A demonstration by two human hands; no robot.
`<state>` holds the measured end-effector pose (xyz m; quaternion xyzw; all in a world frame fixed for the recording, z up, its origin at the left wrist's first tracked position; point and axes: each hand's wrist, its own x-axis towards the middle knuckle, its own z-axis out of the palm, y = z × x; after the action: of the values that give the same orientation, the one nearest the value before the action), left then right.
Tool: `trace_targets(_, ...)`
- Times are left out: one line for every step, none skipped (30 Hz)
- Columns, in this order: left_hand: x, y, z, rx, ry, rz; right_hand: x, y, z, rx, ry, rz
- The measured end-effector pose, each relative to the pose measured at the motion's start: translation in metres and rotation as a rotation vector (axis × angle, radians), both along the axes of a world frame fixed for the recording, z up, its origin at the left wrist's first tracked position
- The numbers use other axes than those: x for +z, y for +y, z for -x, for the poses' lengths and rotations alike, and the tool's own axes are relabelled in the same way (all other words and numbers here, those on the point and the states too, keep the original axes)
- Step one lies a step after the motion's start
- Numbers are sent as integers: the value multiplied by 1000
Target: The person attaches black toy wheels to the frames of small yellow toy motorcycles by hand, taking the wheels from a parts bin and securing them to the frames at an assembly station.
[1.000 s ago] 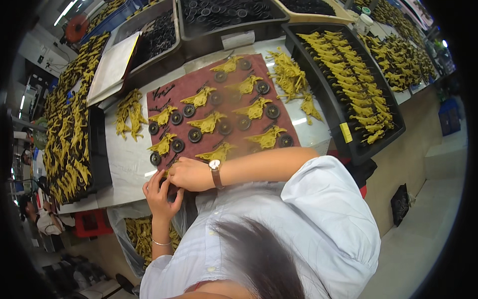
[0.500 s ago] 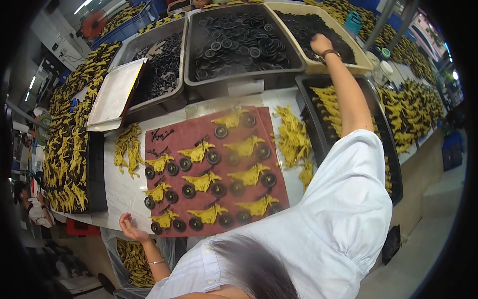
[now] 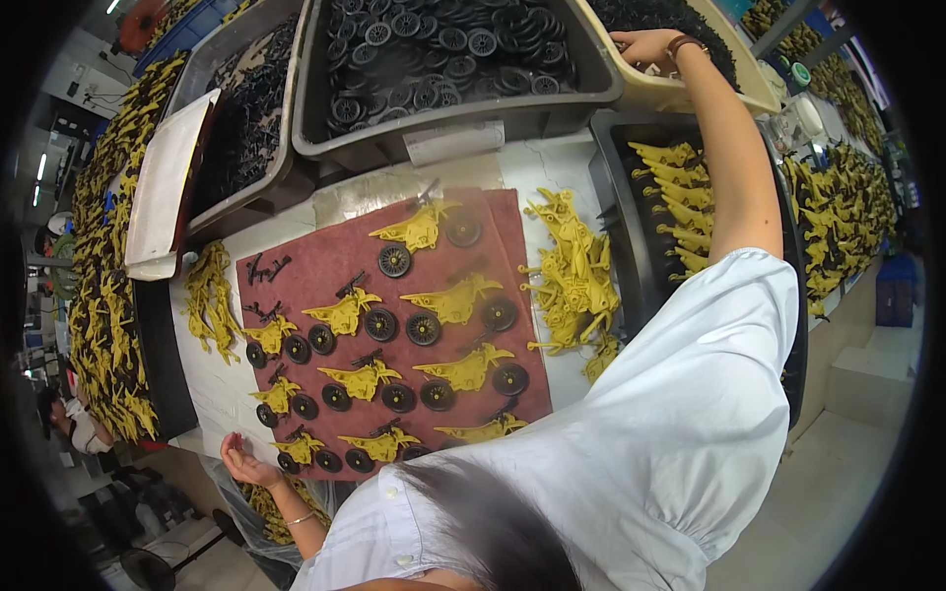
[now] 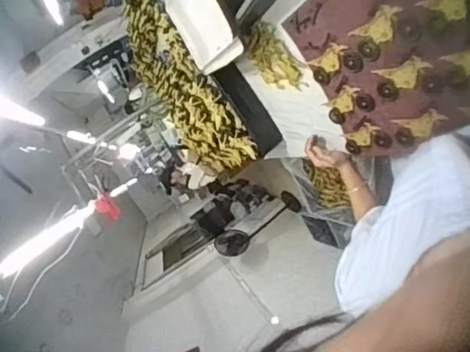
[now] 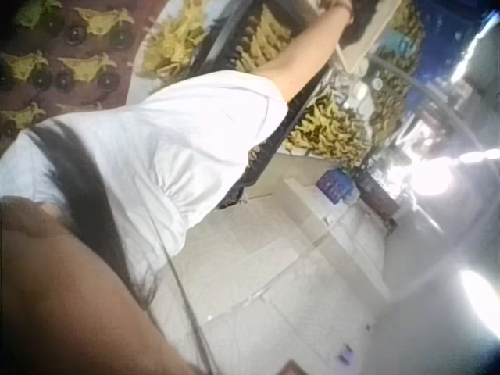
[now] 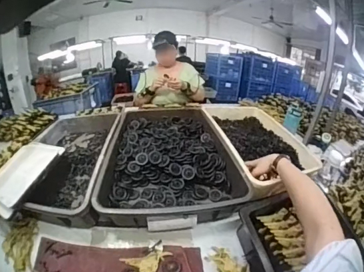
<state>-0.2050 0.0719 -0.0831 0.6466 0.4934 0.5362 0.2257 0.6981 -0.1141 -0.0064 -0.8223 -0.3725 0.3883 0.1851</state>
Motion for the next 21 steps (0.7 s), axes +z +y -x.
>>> trace_targets(-1,0,1,-5,-20,-5,1,-3,-4,15,-9,9)
trace_targets(-1,-1,2,-7,-40,-11,0,-5,-5,33,-20,17)
trace_targets(-2,0,0,-16,-71,1,-9,-12,-20,31,-65,-1)
trace_targets(-1,0,2,-38,-68,-9,-3,-8,-9,-19,-38,-4)
trace_targets(-1,-2,2,-32,-55,-5,3,-2,4,-51,-72,35)
trace_targets(0,-2,1,-29,-47,-2,12,3,17,-87,-112,73)
trace_targets(-2,-1,1,-35,-53,8,29,6,32,-138,-159,147)
trace_targets(-2,0,2,-41,-61,19,31,3,40,-186,-194,76)
trace_targets(0,2,-9,-54,-66,8,10,-16,1,-148,-146,-38)
trace_targets(-2,3,-10,-47,-76,8,-10,-24,-35,-100,-98,-151)
trace_targets(0,-2,-4,-37,-45,-5,8,-6,-1,-110,-125,-90)
trace_targets(0,-1,-6,-62,-31,-15,13,-7,4,-111,-132,-93)
trace_targets(1,-1,-7,-75,-16,-23,18,-10,8,-179,-195,-131)
trace_targets(2,-1,-5,-82,-26,-24,23,-14,12,-250,-260,-170)
trace_targets(2,-1,-3,-68,-22,-13,31,-13,27,-302,-289,-198)
trace_targets(1,-1,-1,-55,-22,-2,32,-10,34,-342,-328,-244)
trace_targets(2,-1,-1,-50,-18,-3,33,-8,38,-366,-316,-258)
trace_targets(3,-2,0,-59,-33,-1,33,-4,40,-387,-302,-272)
trace_targets(2,-3,0,-51,-50,4,32,-5,37,-386,-320,-285)
trace_targets(1,-2,-1,-43,-67,8,33,-7,36,-384,-337,-299)
trace_targets(0,-1,0,-47,-58,-1,34,-6,37,-447,-336,-294)
